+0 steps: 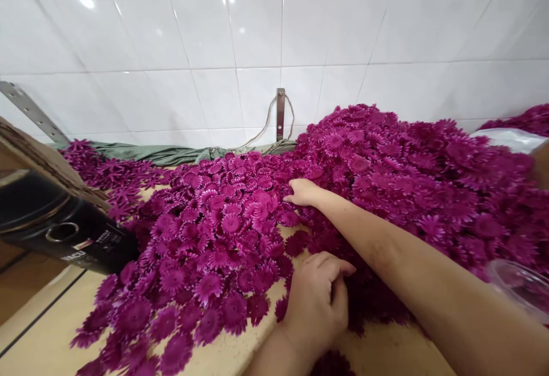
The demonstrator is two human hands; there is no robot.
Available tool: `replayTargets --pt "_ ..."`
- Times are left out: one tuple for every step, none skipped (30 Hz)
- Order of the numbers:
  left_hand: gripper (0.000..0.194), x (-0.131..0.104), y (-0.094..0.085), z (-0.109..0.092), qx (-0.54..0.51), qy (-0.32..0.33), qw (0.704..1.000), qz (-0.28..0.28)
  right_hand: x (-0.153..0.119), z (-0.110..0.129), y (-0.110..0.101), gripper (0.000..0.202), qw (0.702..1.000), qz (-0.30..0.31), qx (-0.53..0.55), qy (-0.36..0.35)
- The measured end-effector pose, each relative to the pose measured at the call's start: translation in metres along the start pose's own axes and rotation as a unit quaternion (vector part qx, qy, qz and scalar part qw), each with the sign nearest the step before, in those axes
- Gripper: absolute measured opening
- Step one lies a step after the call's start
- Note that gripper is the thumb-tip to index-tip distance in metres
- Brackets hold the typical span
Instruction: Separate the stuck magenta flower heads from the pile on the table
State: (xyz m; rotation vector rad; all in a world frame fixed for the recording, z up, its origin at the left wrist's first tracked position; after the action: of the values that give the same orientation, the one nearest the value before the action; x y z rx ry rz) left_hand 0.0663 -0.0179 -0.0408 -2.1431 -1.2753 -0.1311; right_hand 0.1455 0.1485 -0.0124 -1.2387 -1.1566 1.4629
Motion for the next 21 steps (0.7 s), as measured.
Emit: replayTargets --pt "0.031 0.0 0.0 -0.001 -0.003 -0.003 1.0 0.005 0.0 0.001 0.0 0.031 1.0 0.009 0.003 -0.004" --pt "0.031 0.0 0.0 -0.001 -0.006 -0.005 1.0 0.008 0.0 0.002 0.0 0.026 1.0 0.014 0.007 -0.008" --pt "0.031 0.0 0.0 -0.002 -0.01 -0.006 1.0 0.01 -0.002 0.002 -0.001 0.022 1.0 0.014 0.011 -0.011" --pt "0.031 0.001 0.0 -0.002 -0.015 -0.006 1.0 0.01 -0.003 0.001 -0.003 0.019 1.0 0.01 0.016 -0.013" --pt "0.031 0.001 -0.001 -0.003 -0.018 -0.006 1.0 0.01 -0.005 -0.001 -0.006 0.018 1.0 0.004 0.023 -0.015" --pt "0.031 0.002 -0.001 -0.003 -0.021 -0.007 1.0 0.008 -0.007 -0.003 -0.009 0.021 0.999 -0.003 0.03 -0.016" --pt "0.031 0.002 -0.002 -0.003 -0.023 -0.007 1.0 0.006 -0.009 -0.006 -0.013 0.025 0.999 -0.009 0.037 -0.018" --pt "0.031 0.002 -0.003 -0.003 -0.024 -0.009 1.0 0.003 -0.011 -0.009 -0.017 0.029 0.999 -0.014 0.044 -0.02" --pt "0.031 0.002 -0.003 -0.003 -0.025 -0.01 1.0 0.0 -0.014 -0.013 -0.021 0.034 0.998 -0.018 0.051 -0.022" --pt "0.031 0.002 -0.003 -0.002 -0.026 -0.011 1.0 -0.003 -0.017 -0.016 -0.026 0.037 0.998 -0.022 0.057 -0.025" --pt "0.031 0.002 -0.003 -0.002 -0.027 -0.011 1.0 -0.006 -0.02 -0.019 -0.031 0.04 0.997 -0.026 0.062 -0.028" --pt "0.031 0.002 -0.003 -0.002 -0.027 -0.011 1.0 -0.008 -0.025 -0.023 -0.036 0.042 0.997 -0.031 0.066 -0.029" --pt "0.031 0.001 -0.003 -0.002 -0.027 -0.012 1.0 -0.008 -0.03 -0.026 -0.042 0.044 0.997 -0.037 0.069 -0.027" --pt "0.031 0.001 -0.003 -0.002 -0.026 -0.013 1.0 -0.009 -0.036 -0.03 -0.048 0.045 0.996 -0.043 0.071 -0.024" --pt "0.031 0.001 -0.003 -0.001 -0.027 -0.013 1.0 -0.009 -0.042 -0.035 -0.054 0.045 0.996 -0.05 0.07 -0.02" --pt "0.031 0.001 -0.002 -0.001 -0.028 -0.013 0.999 -0.008 -0.049 -0.041 -0.061 0.045 0.996 -0.057 0.067 -0.014" --pt "0.031 0.001 -0.002 -0.002 -0.029 -0.014 0.999 -0.008 -0.055 -0.048 -0.069 0.045 0.996 -0.066 0.061 -0.006" --pt "0.03 0.001 -0.002 -0.002 -0.031 -0.014 0.999 -0.008 -0.062 -0.056 -0.076 0.045 0.996 -0.077 0.051 0.006" --pt "0.03 0.001 -0.002 -0.002 -0.032 -0.015 0.999 -0.007 -0.068 -0.065 -0.083 0.043 0.995 -0.088 0.038 0.02" --pt "0.03 0.001 -0.002 -0.003 -0.034 -0.015 0.999 -0.006 -0.073 -0.074 -0.09 0.042 0.994 -0.099 0.022 0.038" --pt "0.03 0.001 -0.002 -0.003 -0.034 -0.014 0.999 -0.004 -0.077 -0.083 -0.096 0.04 0.993 -0.107 0.005 0.057"
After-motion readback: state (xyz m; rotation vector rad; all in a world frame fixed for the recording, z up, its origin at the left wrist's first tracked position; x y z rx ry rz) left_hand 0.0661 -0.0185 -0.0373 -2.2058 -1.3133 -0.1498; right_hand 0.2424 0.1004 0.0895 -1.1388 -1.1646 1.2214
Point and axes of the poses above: each hand's wrist, its own x-axis towards the middle knuckle, its own y-axis out of the palm, z = x × y, the point moved 3 cm from there along x, towards the middle knuckle, and after that the axes turned 4 degrees about z, right-handed, at the moved point
